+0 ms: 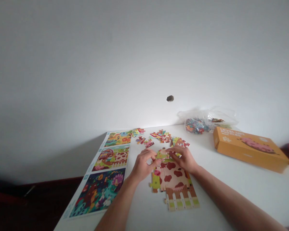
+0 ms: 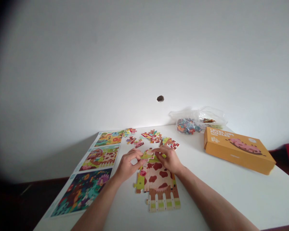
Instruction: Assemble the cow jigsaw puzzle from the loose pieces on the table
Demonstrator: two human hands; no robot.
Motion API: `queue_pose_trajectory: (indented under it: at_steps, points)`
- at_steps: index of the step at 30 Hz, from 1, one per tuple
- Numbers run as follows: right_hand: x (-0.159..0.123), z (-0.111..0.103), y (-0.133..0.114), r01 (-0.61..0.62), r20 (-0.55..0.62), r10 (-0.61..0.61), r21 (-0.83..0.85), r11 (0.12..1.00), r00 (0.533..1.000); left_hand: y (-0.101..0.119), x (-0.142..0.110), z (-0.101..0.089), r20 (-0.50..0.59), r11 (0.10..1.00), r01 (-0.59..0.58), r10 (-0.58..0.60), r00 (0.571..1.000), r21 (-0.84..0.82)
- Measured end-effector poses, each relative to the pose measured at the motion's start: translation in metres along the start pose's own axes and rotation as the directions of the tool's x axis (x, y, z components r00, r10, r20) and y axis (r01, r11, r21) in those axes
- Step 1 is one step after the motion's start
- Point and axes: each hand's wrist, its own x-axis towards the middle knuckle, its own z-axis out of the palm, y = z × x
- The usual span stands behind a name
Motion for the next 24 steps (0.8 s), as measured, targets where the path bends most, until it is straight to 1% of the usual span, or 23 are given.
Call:
queue_pose_trajectory:
  at_steps: [4, 5, 8, 10, 11, 13, 15, 17, 18, 20, 22, 24]
  points:
    - [0.000, -0.001, -0.003, 0.000, 0.028, 0.000, -0.006, 1.000, 1.000, -0.001, -0.002, 0.000, 0.018, 0.992, 0.125, -0.126, 0.992, 0.032]
    - [0.000, -0.001, -0.004, 0.001, 0.038, -0.001, -0.006, 1.000, 0.999, -0.002, -0.003, 0.000, 0.031, 0.991, 0.129, -0.130, 0.991, 0.045]
    - [0.000, 0.001, -0.004, 0.007, 0.041, -0.007, -0.004, 1.000, 0.999, -0.003, -0.002, 0.001, 0.090, 0.994, 0.077, -0.084, 0.992, 0.079]
    - [0.001, 0.003, -0.001, -0.006, -0.002, 0.006, -0.021, 1.000, 1.000, -0.003, -0.001, 0.001, 0.113, 0.994, 0.057, -0.068, 0.991, 0.093]
    - [0.002, 0.003, 0.002, -0.027, -0.043, 0.025, -0.042, 0.999, 0.999, -0.003, -0.001, 0.001, 0.118, 0.993, 0.058, -0.070, 0.991, 0.105]
    - [0.003, 0.000, 0.011, -0.111, -0.153, 0.094, -0.108, 0.988, 0.984, -0.003, -0.002, 0.002, 0.141, 0.987, 0.056, -0.077, 0.987, 0.149]
    - [0.005, -0.004, 0.023, -0.244, -0.268, 0.191, -0.179, 0.953, 0.944, -0.004, -0.004, 0.002, 0.192, 0.975, 0.055, -0.097, 0.976, 0.215]
    - [0.007, -0.011, 0.035, -0.374, -0.325, 0.290, -0.234, 0.897, 0.900, -0.004, -0.006, 0.003, 0.252, 0.961, 0.065, -0.136, 0.958, 0.269]
    - [0.008, -0.014, 0.040, -0.418, -0.324, 0.330, -0.256, 0.872, 0.887, -0.005, -0.007, 0.003, 0.278, 0.956, 0.074, -0.157, 0.948, 0.285]
    - [0.008, -0.018, 0.047, -0.464, -0.296, 0.382, -0.289, 0.837, 0.875, -0.005, -0.009, 0.004, 0.315, 0.952, 0.091, -0.186, 0.931, 0.291]
    - [0.008, -0.019, 0.051, -0.456, -0.257, 0.387, -0.322, 0.829, 0.885, -0.005, -0.008, 0.004, 0.337, 0.956, 0.098, -0.192, 0.922, 0.278]
    - [0.008, -0.017, 0.053, -0.415, -0.221, 0.356, -0.359, 0.836, 0.908, -0.004, -0.007, 0.003, 0.347, 0.960, 0.094, -0.186, 0.919, 0.265]
